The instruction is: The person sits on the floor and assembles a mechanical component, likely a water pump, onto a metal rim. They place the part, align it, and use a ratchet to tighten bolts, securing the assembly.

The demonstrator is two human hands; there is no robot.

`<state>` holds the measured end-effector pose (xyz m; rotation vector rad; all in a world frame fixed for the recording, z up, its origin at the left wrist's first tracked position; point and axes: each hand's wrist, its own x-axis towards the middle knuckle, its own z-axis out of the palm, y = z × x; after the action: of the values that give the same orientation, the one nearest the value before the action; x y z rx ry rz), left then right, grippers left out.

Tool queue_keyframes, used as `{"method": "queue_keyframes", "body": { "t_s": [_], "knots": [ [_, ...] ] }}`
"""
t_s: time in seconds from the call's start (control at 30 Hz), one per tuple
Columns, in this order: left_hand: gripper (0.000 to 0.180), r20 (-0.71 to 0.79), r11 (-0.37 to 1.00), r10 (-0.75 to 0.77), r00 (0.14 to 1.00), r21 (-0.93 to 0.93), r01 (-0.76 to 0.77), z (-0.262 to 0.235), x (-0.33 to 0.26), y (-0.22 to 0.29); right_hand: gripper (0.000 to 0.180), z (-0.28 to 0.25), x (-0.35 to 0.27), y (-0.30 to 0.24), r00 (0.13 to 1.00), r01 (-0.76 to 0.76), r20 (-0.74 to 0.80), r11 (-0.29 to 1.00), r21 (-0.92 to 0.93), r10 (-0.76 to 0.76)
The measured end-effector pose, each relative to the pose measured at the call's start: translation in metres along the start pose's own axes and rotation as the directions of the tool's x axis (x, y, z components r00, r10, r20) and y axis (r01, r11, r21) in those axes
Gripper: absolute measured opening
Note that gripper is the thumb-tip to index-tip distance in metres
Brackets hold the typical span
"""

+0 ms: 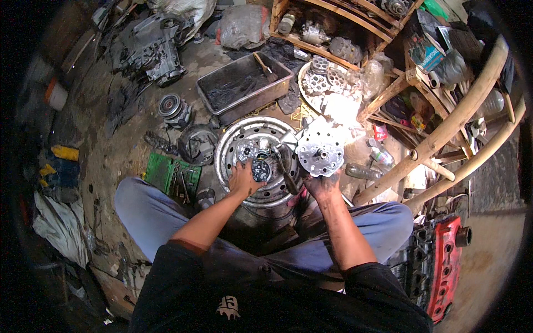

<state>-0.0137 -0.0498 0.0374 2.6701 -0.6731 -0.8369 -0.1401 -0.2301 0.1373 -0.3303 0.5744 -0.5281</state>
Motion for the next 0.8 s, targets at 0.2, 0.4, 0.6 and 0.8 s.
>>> {"method": "queue_keyframes", "body": {
  "t_s": [0.2, 0.4, 0.6, 0.8],
  "knots": [
    [0.101, -0.012, 0.999, 0.023, 1.0, -0.045, -0.023, -0.003, -0.004, -0.003, 0.058, 0.005, -0.006, -0.004, 0.999, -0.036, 0.02, 0.999, 0.017, 0.035],
    [0.1, -0.25, 0.992, 0.074, 0.965, -0.082, -0.097, -0.014, -0.014, 0.001, 0.052, 0.016, -0.012, -0.007, 0.994, -0.064, 0.093, 0.998, 0.002, 0.063],
    [0.096, -0.567, 0.895, 0.203, 0.798, -0.224, -0.386, -0.09, -0.042, 0.03, 0.058, 0.033, -0.019, -0.002, 0.981, -0.068, 0.186, 0.997, 0.023, 0.062],
    [0.1, -0.701, 0.767, 0.309, 0.642, -0.216, -0.605, -0.177, -0.091, 0.058, 0.057, 0.048, -0.014, 0.002, 0.952, -0.1, 0.299, 0.991, 0.087, 0.07]
  ]
}}
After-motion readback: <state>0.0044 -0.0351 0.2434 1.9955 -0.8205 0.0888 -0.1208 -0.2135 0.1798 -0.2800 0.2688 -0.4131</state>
